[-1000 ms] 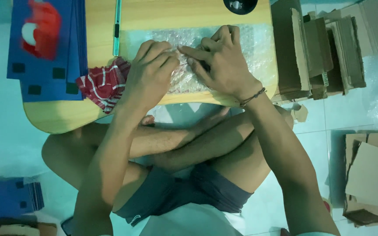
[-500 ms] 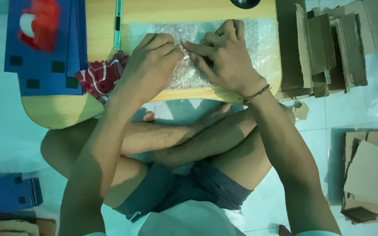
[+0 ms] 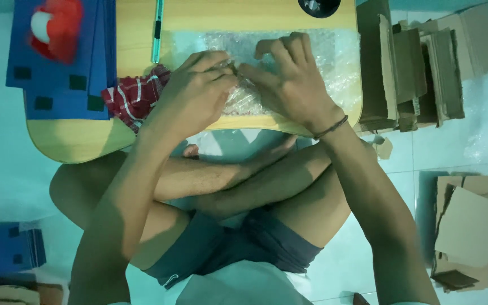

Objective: Wrapping a small item in bubble wrap and securing it with tape.

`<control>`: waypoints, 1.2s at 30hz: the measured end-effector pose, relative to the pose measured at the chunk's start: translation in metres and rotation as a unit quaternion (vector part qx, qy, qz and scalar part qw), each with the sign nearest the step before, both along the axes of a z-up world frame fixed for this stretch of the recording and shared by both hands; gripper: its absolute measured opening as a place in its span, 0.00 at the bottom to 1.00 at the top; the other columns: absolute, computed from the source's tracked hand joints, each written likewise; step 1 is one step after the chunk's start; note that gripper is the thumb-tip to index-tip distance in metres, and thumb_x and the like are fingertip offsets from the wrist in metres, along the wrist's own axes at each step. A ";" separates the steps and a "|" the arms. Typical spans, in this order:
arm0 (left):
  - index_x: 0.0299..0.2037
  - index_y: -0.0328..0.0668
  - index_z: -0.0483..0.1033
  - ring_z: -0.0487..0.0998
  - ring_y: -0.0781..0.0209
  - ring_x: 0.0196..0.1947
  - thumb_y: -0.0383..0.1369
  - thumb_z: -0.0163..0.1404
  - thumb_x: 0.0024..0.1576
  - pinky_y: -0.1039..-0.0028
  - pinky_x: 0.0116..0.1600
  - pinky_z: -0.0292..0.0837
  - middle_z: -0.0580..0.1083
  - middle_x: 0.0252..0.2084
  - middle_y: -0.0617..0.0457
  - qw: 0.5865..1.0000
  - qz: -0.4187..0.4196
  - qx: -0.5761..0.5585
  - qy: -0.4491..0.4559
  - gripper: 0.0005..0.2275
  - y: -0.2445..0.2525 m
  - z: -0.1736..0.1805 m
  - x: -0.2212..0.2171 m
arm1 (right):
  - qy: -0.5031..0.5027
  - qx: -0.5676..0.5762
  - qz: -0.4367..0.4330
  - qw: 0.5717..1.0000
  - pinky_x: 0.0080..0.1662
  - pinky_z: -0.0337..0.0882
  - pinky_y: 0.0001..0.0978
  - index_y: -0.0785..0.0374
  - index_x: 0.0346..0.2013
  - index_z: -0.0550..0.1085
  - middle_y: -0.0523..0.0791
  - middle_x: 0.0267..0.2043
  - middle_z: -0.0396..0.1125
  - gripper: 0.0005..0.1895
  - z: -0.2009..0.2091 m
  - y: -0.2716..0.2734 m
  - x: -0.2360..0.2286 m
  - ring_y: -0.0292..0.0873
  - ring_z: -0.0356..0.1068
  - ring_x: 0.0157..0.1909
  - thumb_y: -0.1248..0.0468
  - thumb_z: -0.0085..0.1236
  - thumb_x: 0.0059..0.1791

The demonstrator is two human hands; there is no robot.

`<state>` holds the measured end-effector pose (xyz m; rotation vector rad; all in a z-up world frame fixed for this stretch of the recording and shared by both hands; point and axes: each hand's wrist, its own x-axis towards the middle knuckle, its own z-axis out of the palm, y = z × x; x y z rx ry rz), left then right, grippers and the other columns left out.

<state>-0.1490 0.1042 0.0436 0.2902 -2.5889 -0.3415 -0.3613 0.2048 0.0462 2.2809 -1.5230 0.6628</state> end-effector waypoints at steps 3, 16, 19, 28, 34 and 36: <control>0.41 0.30 0.80 0.72 0.47 0.61 0.23 0.53 0.55 0.59 0.65 0.66 0.81 0.52 0.44 1.000 -0.008 0.002 -0.007 0.06 -0.001 -0.001 0.001 | 0.041 0.049 0.019 0.998 0.65 0.58 0.46 0.63 0.56 0.80 0.48 0.62 0.65 0.19 0.008 0.004 0.004 0.52 0.61 0.62 0.62 0.66 0.52; 0.39 0.30 0.80 0.76 0.49 0.61 0.20 0.57 0.56 0.59 0.70 0.66 0.81 0.48 0.48 0.987 -0.001 0.123 0.101 0.04 0.001 -0.027 0.004 | -0.009 0.108 0.037 0.993 0.62 0.55 0.53 0.62 0.54 0.81 0.48 0.61 0.70 0.20 -0.001 0.009 0.005 0.53 0.63 0.62 0.52 0.60 0.55; 0.42 0.30 0.81 0.75 0.49 0.61 0.21 0.57 0.56 0.58 0.71 0.65 0.81 0.50 0.44 0.988 0.013 0.126 0.092 0.06 0.001 -0.027 0.004 | -0.010 0.093 0.044 0.995 0.63 0.55 0.53 0.59 0.51 0.82 0.47 0.63 0.70 0.17 -0.005 0.008 0.002 0.51 0.63 0.62 0.52 0.63 0.54; 0.45 0.29 0.83 0.74 0.51 0.61 0.23 0.56 0.57 0.61 0.69 0.65 0.80 0.54 0.46 0.997 0.018 0.044 0.062 0.08 0.004 -0.019 0.005 | -0.101 0.120 -0.021 0.987 0.64 0.56 0.53 0.65 0.61 0.73 0.55 0.59 0.68 0.32 -0.013 0.016 0.005 0.58 0.60 0.59 0.47 0.65 0.50; 0.47 0.39 0.82 0.74 0.40 0.59 0.36 0.56 0.65 0.53 0.62 0.70 0.79 0.49 0.43 0.987 0.008 -0.014 0.159 0.09 -0.005 -0.046 0.005 | -0.155 0.087 -0.016 0.984 0.59 0.63 0.55 0.61 0.65 0.67 0.57 0.47 0.76 0.36 -0.006 0.016 0.006 0.61 0.74 0.53 0.44 0.65 0.51; 0.46 0.38 0.82 0.75 0.41 0.60 0.31 0.55 0.65 0.53 0.64 0.68 0.79 0.51 0.43 0.990 0.002 -0.026 0.137 0.06 -0.002 -0.049 0.009 | -0.194 0.109 0.013 0.975 0.58 0.63 0.58 0.62 0.64 0.67 0.57 0.53 0.74 0.37 -0.003 0.015 0.004 0.63 0.73 0.53 0.48 0.71 0.49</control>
